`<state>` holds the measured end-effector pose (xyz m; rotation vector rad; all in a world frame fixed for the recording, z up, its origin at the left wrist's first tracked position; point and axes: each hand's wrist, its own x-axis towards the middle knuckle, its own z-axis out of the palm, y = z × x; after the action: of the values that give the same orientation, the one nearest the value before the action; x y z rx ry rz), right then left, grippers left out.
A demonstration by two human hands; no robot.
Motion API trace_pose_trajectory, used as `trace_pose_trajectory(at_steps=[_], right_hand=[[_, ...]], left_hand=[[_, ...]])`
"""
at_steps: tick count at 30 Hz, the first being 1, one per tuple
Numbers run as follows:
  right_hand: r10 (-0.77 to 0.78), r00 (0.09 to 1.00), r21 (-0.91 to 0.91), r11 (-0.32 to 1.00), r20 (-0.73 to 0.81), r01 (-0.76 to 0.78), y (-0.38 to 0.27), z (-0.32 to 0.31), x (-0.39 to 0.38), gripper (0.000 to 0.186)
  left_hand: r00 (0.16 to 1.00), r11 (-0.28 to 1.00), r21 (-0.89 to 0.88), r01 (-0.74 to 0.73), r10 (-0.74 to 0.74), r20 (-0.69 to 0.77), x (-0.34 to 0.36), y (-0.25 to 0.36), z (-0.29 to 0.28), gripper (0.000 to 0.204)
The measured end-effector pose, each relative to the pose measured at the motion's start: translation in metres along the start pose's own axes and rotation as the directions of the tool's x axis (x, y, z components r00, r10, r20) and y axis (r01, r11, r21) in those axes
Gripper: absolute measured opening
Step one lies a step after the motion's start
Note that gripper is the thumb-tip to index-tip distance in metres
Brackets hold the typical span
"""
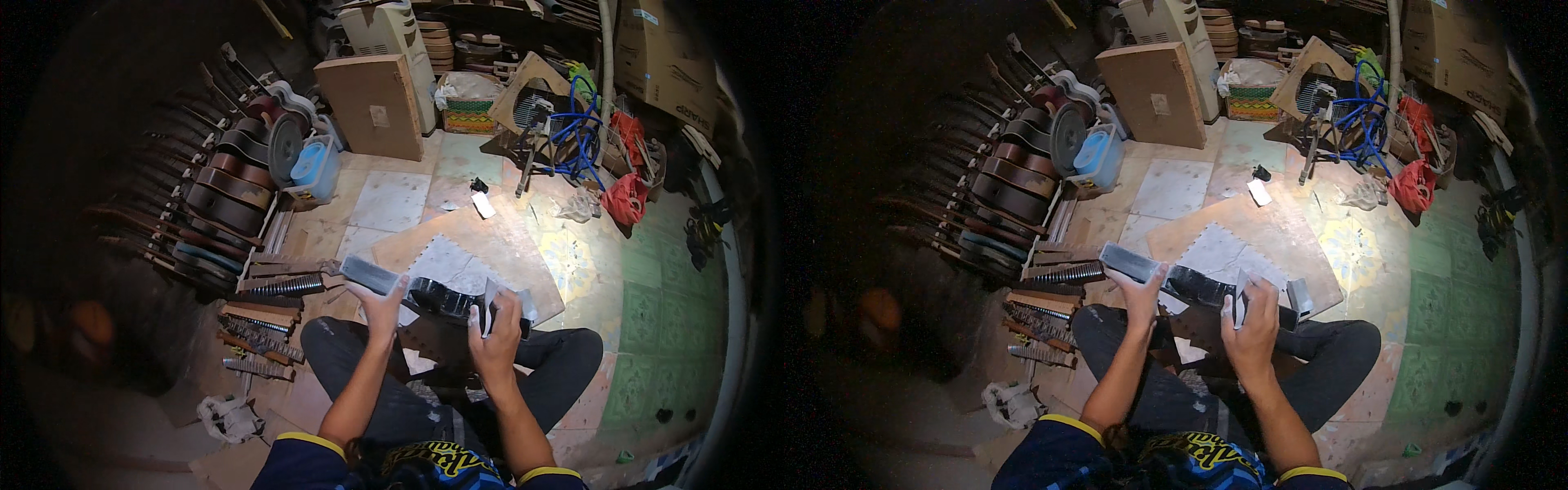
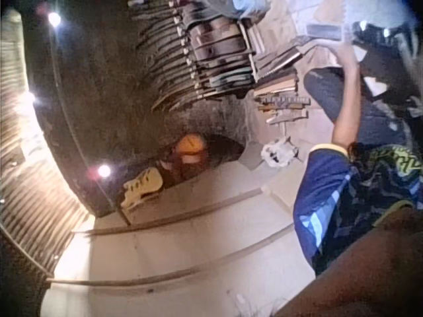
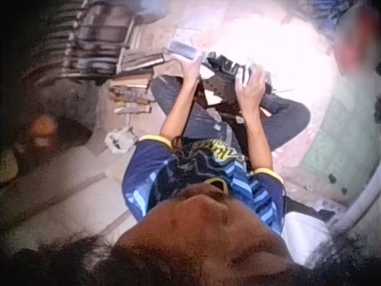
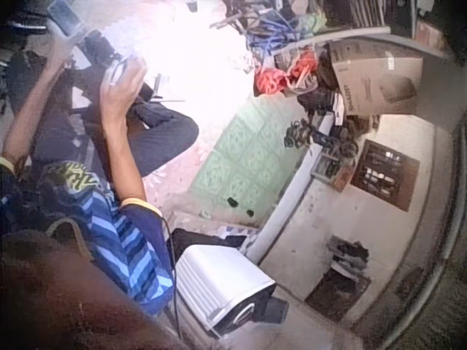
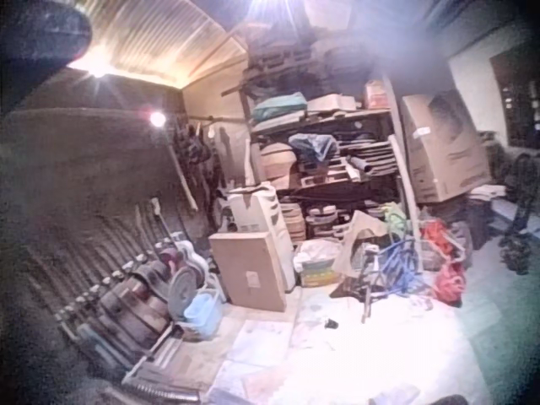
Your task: The person sands the surface of a guitar body using a piece of sandpaper, focusing on the edges and inner contours of the instrument.
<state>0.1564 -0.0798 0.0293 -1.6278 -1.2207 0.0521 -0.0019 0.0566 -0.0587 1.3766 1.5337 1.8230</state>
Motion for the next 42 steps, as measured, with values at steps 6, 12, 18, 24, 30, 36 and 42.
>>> trace_pose_trajectory(at_steps=[6, 12, 18, 24, 30, 36, 42], right_hand=[[0.01, 1.0, 0.0, 1.0, 0.022, -0.01, -0.001, 0.0, 0.001, 0.035], [-0.038, 0.999, 0.001, 0.999, 0.035, 0.038, -0.005, 0.009, -0.004, 0.038], [-0.086, 0.992, -0.026, 0.996, 0.087, 0.089, -0.019, 0.023, -0.014, 0.053], [-0.061, 0.996, -0.036, 0.997, 0.058, 0.063, -0.011, 0.024, -0.006, 0.056], [-0.023, 0.999, -0.018, 1.0, 0.022, 0.024, -0.002, 0.024, 0.004, 0.057], [-0.083, 0.995, -0.015, 0.996, 0.051, 0.084, -0.002, 0.024, -0.003, 0.065], [-0.094, 0.995, -0.013, 0.995, 0.026, 0.095, -0.006, 0.033, 0.004, 0.064]], left_hand=[[0.94, 0.979, 0.075, 0.191, -0.204, 0.274, 0.039, 0.01, -0.031, 0.052], [0.965, 0.961, 0.269, 0.06, -0.125, 0.229, 0.085, -0.007, -0.049, 0.031], [0.978, 0.925, 0.371, -0.087, 0.009, 0.207, 0.017, 0.0, -0.028, 0.054], [0.73, 0.681, 0.514, -0.521, 0.044, 0.682, -0.017, 0.012, -0.061, 0.068], [0.527, 0.876, 0.032, -0.481, 0.26, 0.809, 0.021, 0.016, -0.087, 0.078], [0.663, 0.368, 0.584, -0.724, 0.134, 0.737, 0.079, 0.029, -0.074, 0.084], [0.542, 0.55, 0.457, -0.699, -0.01, 0.84, 0.019, 0.052, -0.068, 0.096]])
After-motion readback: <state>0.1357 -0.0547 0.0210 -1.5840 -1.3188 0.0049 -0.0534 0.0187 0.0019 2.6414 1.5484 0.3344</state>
